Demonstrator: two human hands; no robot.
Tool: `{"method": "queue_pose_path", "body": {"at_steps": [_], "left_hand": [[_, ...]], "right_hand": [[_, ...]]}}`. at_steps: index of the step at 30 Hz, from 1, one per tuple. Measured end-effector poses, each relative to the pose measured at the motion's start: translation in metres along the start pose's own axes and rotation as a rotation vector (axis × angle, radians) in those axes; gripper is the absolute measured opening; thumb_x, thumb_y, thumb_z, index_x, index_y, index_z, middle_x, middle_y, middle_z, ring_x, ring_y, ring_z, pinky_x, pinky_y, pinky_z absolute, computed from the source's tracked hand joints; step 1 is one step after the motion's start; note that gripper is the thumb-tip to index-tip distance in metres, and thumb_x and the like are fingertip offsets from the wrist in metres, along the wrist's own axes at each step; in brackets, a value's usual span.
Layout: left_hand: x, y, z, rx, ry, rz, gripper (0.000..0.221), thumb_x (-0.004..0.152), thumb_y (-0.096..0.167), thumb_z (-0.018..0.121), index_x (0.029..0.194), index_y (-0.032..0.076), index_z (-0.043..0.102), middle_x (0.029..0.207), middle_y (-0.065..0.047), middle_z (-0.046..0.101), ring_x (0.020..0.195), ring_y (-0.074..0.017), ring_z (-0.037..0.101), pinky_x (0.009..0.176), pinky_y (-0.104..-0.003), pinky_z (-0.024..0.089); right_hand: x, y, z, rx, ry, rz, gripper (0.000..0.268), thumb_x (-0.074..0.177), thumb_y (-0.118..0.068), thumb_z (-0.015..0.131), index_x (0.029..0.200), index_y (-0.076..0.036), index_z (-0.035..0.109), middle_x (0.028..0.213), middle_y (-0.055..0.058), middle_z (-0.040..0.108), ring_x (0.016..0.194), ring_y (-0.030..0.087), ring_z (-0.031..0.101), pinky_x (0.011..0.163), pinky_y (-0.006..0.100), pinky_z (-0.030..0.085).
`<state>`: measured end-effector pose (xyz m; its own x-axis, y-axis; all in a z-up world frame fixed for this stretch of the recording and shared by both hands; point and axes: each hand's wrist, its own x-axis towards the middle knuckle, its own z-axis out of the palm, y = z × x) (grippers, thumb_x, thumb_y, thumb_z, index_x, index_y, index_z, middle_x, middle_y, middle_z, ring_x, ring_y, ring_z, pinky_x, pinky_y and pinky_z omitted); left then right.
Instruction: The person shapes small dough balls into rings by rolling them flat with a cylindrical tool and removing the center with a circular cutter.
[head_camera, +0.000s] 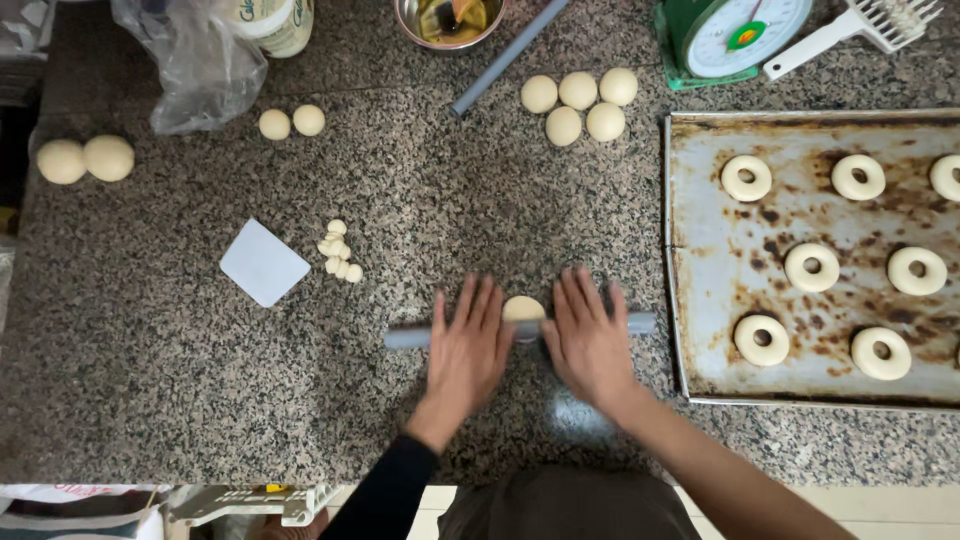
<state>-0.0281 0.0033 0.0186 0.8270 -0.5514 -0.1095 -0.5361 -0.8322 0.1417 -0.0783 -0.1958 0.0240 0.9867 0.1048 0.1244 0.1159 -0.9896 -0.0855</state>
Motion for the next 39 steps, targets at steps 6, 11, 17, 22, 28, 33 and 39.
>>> {"method": "queue_pose_path", "body": {"at_steps": [6, 11, 17, 22, 28, 33, 39], "left_hand": [[0.086, -0.030, -0.012, 0.005, 0.174, -0.067, 0.069, 0.104, 0.050, 0.023, 0.158, 0.007, 0.029, 0.165, -0.021, 0.024, 0.154, -0.0392, 0.014, 0.119, -0.061, 0.004], [0.041, -0.010, 0.002, 0.175, -0.128, 0.004, 0.058, 0.110, 0.042, 0.025, 0.157, 0.008, 0.033, 0.166, -0.016, 0.028, 0.158, -0.0330, 0.016, 0.127, -0.055, 0.009], [-0.041, -0.005, 0.021, -0.095, 0.160, 0.212, 0.052, 0.108, 0.027, 0.032, 0.153, 0.004, 0.042, 0.162, -0.017, 0.038, 0.157, -0.0303, 0.024, 0.128, -0.057, 0.015], [-0.002, 0.007, 0.025, -0.236, 0.277, 0.035, 0.049, 0.112, 0.020, 0.042, 0.155, -0.004, 0.038, 0.161, -0.025, 0.039, 0.155, -0.0358, 0.025, 0.124, -0.057, 0.021], [0.015, 0.041, -0.004, -0.362, 0.164, -0.028, 0.044, 0.100, 0.017, 0.057, 0.138, -0.006, 0.058, 0.135, -0.024, 0.058, 0.131, -0.0400, 0.050, 0.107, -0.053, 0.044], [0.046, 0.024, -0.007, -0.844, -0.242, -0.347, 0.034, 0.085, 0.028, 0.079, 0.108, 0.003, 0.070, 0.103, -0.018, 0.076, 0.093, -0.0305, 0.074, 0.081, -0.041, 0.057], [0.037, 0.000, 0.007, -1.380, -0.264, -0.619, 0.026, 0.092, 0.025, 0.069, 0.114, 0.011, 0.070, 0.106, -0.006, 0.074, 0.092, -0.0227, 0.075, 0.075, -0.041, 0.064]], "right_hand": [[0.082, 0.034, 0.027, 0.066, 0.037, 0.032, 0.068, 0.107, -0.045, 0.028, 0.153, 0.002, 0.044, 0.158, 0.022, 0.041, 0.152, 0.037, 0.023, 0.120, 0.058, 0.020], [0.037, 0.018, 0.017, 0.041, -0.028, -0.004, 0.063, 0.105, -0.046, 0.036, 0.149, -0.002, 0.048, 0.158, 0.017, 0.044, 0.154, 0.033, 0.030, 0.121, 0.054, 0.027], [-0.025, 0.013, -0.010, 0.226, -0.012, -0.122, 0.048, 0.097, -0.026, 0.063, 0.138, -0.001, 0.060, 0.125, 0.019, 0.066, 0.119, 0.032, 0.060, 0.101, 0.052, 0.043], [0.010, 0.021, -0.018, 0.239, 0.012, 0.170, 0.038, 0.095, -0.021, 0.065, 0.128, -0.003, 0.064, 0.110, 0.016, 0.069, 0.104, 0.033, 0.066, 0.089, 0.048, 0.046], [0.034, 0.024, -0.023, 0.249, 0.076, 0.286, 0.034, 0.093, -0.024, 0.067, 0.122, -0.006, 0.066, 0.108, 0.015, 0.069, 0.103, 0.034, 0.065, 0.088, 0.050, 0.046], [0.028, 0.026, -0.025, 0.288, 0.053, 0.316, 0.039, 0.092, -0.024, 0.067, 0.126, -0.006, 0.065, 0.108, 0.015, 0.069, 0.102, 0.034, 0.065, 0.086, 0.050, 0.046], [0.032, 0.024, -0.028, 0.327, 0.075, 0.311, 0.035, 0.094, -0.024, 0.067, 0.122, -0.005, 0.067, 0.108, 0.015, 0.070, 0.104, 0.034, 0.066, 0.089, 0.050, 0.046]]}}
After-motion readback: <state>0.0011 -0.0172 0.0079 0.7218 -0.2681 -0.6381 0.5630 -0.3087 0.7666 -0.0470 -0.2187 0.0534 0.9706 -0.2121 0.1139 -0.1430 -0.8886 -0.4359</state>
